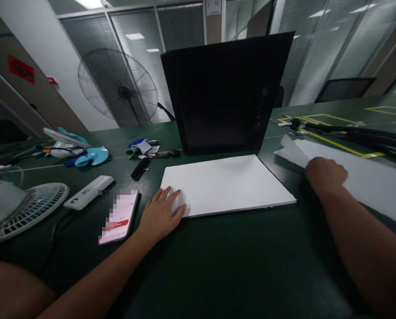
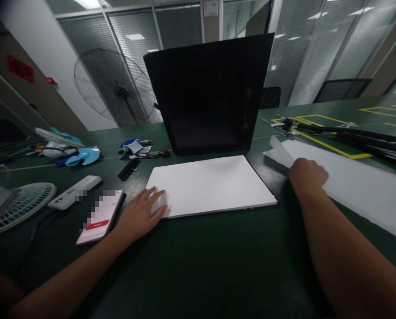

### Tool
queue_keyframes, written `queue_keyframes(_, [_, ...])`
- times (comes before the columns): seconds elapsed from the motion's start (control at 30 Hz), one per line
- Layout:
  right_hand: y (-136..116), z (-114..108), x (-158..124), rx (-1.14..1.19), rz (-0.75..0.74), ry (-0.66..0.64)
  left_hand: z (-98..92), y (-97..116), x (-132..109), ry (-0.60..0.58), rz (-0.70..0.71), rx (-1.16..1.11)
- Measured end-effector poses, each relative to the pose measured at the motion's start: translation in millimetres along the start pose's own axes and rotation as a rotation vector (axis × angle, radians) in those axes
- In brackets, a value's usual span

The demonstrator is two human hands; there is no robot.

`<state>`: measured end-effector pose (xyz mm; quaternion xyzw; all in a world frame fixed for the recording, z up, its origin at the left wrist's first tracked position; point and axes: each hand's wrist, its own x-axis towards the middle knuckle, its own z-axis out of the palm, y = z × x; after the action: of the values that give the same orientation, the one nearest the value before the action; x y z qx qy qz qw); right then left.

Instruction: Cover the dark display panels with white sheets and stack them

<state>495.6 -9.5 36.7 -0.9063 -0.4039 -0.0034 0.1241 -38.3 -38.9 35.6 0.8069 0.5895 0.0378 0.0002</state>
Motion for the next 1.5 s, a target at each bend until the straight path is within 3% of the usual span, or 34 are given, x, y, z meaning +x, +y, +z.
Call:
queue_keyframes(0.1, [-19.0, -12.4, -20.5, -0.1, -0.041, 0.066, 1.8, -1.2, 0.6, 0.017, 0.006, -0.01])
queue_keyframes(0.2, [-56.7, -18.6, -52.0, -0.154, -0.205, 0.059, 4.1, -2.8, 1.1, 0.041, 0.021, -0.02])
queue_keyframes(0.33, [-120.5, -17.2, -117.8, -0.175, -0.596, -0.018, 4.3, -3.9, 1.0, 0.054, 0.023, -0.035])
queue_keyframes(0.43, [-153.1, -13.1, -171.4, -0.142, -0.873, -0.099, 3.9, -4.2, 1.1, 0.068, 0.008, -0.063])
queue_keyframes(0.53, [-166.7, -7.7, -206.9, -0.098, -1.176, -0.158, 5.0, -4.8, 2.0, 0.092, -0.028, -0.12])
queue_keyframes(0.6, [-168.8, -2.7, -216.4, -0.042, -1.359, -0.159, 5.6, -4.4, 2.8, 0.108, -0.05, -0.152])
queue_keyframes(0.73, [-166.2, 8.0, -211.3, 0.126, -1.505, -0.171, 2.8, -0.8, 3.2, 0.161, -0.103, -0.239])
queue_keyframes(1.07, [-153.8, 11.1, -182.5, 0.38, -1.544, -0.377, 1.4, -2.8, 1.2, 0.362, -0.209, -0.64])
queue_keyframes(1.13, [-153.4, 12.2, -183.1, 0.389, -1.551, -0.388, 2.3, -5.8, 3.4, 0.365, -0.196, -0.576])
queue_keyframes(1.27, [-155.4, 15.3, -182.9, 0.396, -1.545, -0.362, 4.1, -8.3, 7.7, 0.247, -0.119, -0.333])
queue_keyframes(1.33, [-153.2, 15.0, -173.3, 0.383, -1.434, -0.255, 5.6, -8.3, 8.8, 0.208, -0.083, -0.286])
queue_keyframes(1.43, [-137.4, 11.6, -140.3, 0.22, -1.011, -0.003, 7.2, -7.8, 9.1, 0.212, -0.064, -0.261])
queue_keyframes(1.5, [-118.6, 9.9, -111.4, 0.077, -0.734, 0.081, 7.2, -7.5, 8.9, 0.221, -0.071, -0.247])
